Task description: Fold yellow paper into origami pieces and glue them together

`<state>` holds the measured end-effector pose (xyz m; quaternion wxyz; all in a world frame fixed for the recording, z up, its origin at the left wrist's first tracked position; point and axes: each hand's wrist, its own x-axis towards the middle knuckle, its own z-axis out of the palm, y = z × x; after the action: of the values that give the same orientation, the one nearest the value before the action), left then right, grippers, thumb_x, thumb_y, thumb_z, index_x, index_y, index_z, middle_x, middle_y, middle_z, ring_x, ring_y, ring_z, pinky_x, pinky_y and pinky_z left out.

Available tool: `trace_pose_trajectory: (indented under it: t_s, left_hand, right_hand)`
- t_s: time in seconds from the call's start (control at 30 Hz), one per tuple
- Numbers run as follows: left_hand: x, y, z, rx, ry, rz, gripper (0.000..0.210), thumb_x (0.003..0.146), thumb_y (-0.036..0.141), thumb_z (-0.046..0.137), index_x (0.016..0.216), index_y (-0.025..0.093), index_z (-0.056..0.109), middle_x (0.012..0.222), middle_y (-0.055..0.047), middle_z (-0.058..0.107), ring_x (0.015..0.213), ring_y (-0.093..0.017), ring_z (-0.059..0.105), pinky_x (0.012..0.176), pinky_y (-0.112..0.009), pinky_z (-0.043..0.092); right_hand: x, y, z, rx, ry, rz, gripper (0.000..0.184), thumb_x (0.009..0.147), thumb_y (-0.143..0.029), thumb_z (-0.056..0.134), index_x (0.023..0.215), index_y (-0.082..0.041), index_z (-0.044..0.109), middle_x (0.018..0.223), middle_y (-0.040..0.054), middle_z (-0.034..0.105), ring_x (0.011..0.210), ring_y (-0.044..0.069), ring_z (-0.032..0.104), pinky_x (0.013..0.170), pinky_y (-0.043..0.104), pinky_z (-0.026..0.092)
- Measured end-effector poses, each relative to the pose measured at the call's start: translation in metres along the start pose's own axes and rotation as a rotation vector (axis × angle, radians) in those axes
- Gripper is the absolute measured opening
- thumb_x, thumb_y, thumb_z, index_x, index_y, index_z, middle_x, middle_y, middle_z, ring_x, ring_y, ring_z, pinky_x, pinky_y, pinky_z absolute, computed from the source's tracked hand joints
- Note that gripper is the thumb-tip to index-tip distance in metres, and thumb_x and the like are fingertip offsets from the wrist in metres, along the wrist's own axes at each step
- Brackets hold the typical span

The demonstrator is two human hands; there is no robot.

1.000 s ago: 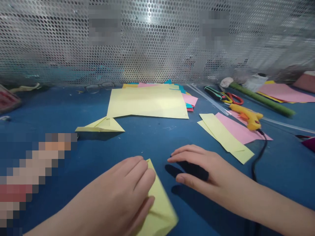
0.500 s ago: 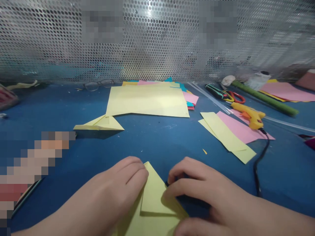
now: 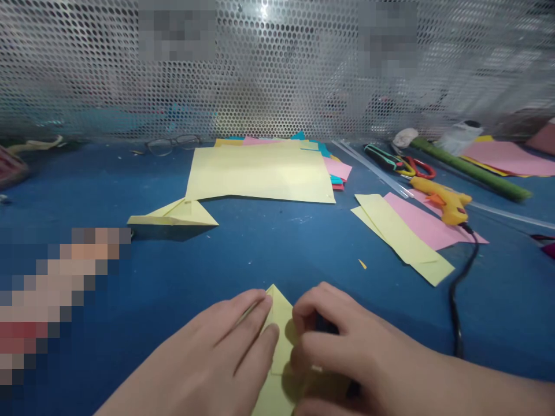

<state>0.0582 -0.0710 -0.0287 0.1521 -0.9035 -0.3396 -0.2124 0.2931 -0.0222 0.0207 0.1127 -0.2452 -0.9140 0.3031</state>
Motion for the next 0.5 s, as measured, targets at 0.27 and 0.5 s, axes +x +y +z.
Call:
trace_pose_trajectory:
  t_s: [0.27, 0.5]
  left_hand:
    - [-0.001, 0.001, 0.003, 0.009, 0.005, 0.015, 0.040, 0.097, 0.004, 0.034, 0.116, 0.010, 0.069, 0.125, -0.011, 0.072, 0.133, -0.023, 0.053, 0.119, -0.033, 0.032]
    - [0.003, -0.002, -0.001, 0.053, -0.066, 0.077, 0.039, 0.096, 0.004, 0.037, 0.125, 0.006, 0.063, 0.125, -0.015, 0.072, 0.122, -0.025, 0.062, 0.113, -0.035, 0.042]
  right_hand:
    - [-0.003, 0.004, 0.011, -0.216, 0.047, -0.185, 0.023, 0.102, -0.029, 0.056, 0.119, -0.024, 0.070, 0.121, 0.0103, 0.069, 0.113, 0.022, 0.059, 0.102, 0.035, 0.049]
    - [-0.002, 0.004, 0.016, -0.201, 0.157, -0.112, 0.027, 0.100, -0.037, 0.058, 0.111, -0.014, 0.068, 0.122, 0.0163, 0.068, 0.108, 0.023, 0.064, 0.093, 0.033, 0.057]
